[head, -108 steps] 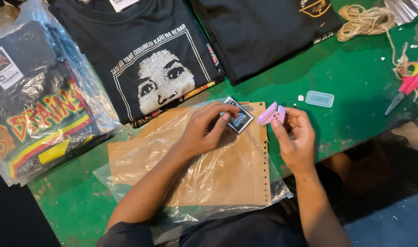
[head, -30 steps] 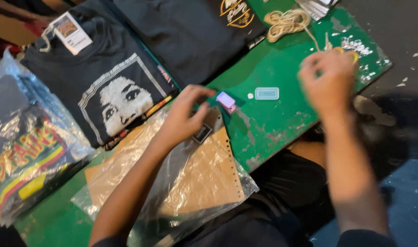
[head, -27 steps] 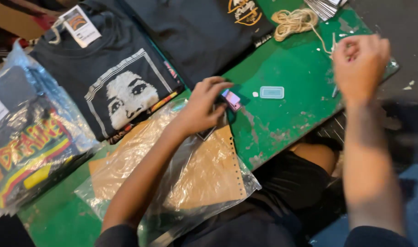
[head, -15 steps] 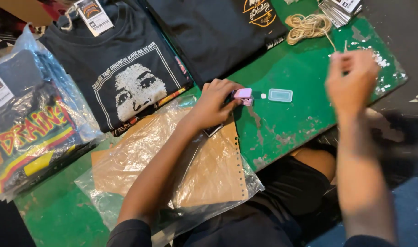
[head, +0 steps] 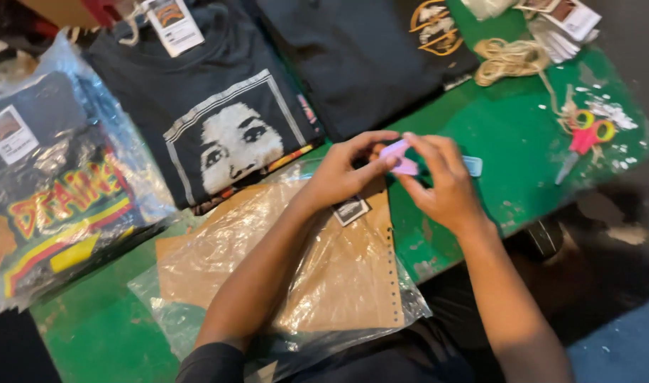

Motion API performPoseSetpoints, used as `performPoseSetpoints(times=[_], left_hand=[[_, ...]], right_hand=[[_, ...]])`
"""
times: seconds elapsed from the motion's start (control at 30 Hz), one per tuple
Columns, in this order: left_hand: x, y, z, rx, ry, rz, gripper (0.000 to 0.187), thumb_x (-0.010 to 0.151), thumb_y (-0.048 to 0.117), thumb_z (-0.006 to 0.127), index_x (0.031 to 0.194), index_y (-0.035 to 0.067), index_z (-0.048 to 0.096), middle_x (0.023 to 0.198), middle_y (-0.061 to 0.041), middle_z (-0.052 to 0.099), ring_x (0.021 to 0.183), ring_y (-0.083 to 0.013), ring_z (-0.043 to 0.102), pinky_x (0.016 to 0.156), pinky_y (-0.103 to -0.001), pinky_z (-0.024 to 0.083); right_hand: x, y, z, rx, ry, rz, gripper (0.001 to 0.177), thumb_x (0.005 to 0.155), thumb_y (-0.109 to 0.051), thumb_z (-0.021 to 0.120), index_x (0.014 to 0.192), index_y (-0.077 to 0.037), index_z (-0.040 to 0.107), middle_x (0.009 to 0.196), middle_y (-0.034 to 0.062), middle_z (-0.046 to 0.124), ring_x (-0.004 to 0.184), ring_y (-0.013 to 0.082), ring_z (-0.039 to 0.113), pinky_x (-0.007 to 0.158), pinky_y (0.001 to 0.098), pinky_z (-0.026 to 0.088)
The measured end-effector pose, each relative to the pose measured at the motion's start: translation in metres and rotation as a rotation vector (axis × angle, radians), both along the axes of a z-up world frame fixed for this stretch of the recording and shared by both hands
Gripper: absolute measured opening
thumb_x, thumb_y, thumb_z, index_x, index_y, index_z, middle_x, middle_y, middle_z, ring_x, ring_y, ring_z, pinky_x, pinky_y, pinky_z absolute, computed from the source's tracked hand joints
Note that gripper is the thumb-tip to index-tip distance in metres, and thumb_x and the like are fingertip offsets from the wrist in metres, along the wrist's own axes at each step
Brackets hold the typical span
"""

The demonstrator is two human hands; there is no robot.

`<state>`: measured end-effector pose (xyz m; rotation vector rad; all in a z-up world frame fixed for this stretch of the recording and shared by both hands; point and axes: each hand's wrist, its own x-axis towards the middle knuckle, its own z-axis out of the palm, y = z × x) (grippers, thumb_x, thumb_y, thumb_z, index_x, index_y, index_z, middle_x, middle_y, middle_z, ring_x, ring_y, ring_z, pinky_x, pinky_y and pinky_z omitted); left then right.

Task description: Bagging small clothing tags and stickers into a plastic bag on a workbench

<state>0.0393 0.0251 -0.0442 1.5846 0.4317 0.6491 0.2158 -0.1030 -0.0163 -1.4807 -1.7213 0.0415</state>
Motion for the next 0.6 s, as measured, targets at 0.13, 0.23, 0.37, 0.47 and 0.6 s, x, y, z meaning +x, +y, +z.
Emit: performPoseSetpoints(times=[0.13,0.23,0.37,0.47,0.6], left_hand=[[-0.005,0.003,0.021,-0.072,-0.026,-0.015,0.028,0.103,0.02,0.066,0.13,0.015,0.07,0.09,0.001,0.073,0.087,-0.0067,0.069,0.084,-0.03,0.058],[-0.005,0.001,0.021,-0.137,-0.057,-0.053,0.025,0.105,0.016,0.061,0.127,0.014,0.072,0.098,-0.004,0.077,0.09,-0.0118,0.075,0.086,-0.033,0.06],[-0.002,0.0,0.021,-0.075,-0.102,-0.122,0.038,0.099,0.016,0.071,0.136,0.009,0.065,0.104,-0.006,0.076,0.093,-0.013,0.073,0.092,-0.037,0.058],[0.0,0.001,0.021,0.019,-0.095,-0.126,0.044,0.096,0.016,0.076,0.137,0.007,0.063,0.104,-0.009,0.077,0.094,-0.0162,0.074,0.093,-0.039,0.058],[0.002,-0.001,0.019,0.028,-0.077,-0.111,0.039,0.095,0.018,0.077,0.131,0.006,0.068,0.1,-0.009,0.077,0.094,-0.0151,0.072,0.092,-0.04,0.057]], right_hand=[[-0.004,0.004,-0.001,0.048,0.019,-0.106,0.058,0.087,-0.012,0.086,0.14,-0.008,0.062,0.136,0.017,0.046,0.123,0.0379,0.052,0.107,0.0493,0.041],[-0.005,0.001,0.004,0.07,0.013,-0.123,0.047,0.098,-0.025,0.078,0.136,-0.003,0.061,0.134,0.0205,0.055,0.129,0.0422,0.055,0.111,0.052,0.038],[0.001,-0.001,-0.012,0.079,0.083,-0.139,0.043,0.098,-0.033,0.077,0.124,0.0,0.068,0.111,0.0144,0.07,0.095,0.0351,0.067,0.089,0.0439,0.045],[0.004,0.0,-0.016,0.072,0.089,-0.126,0.041,0.098,-0.035,0.077,0.12,-0.001,0.072,0.102,0.0116,0.071,0.088,0.0327,0.067,0.085,0.0422,0.045],[0.005,-0.003,-0.012,0.042,0.127,-0.093,0.045,0.099,-0.042,0.072,0.118,-0.002,0.073,0.098,0.0092,0.071,0.086,0.0304,0.066,0.083,0.0405,0.044]])
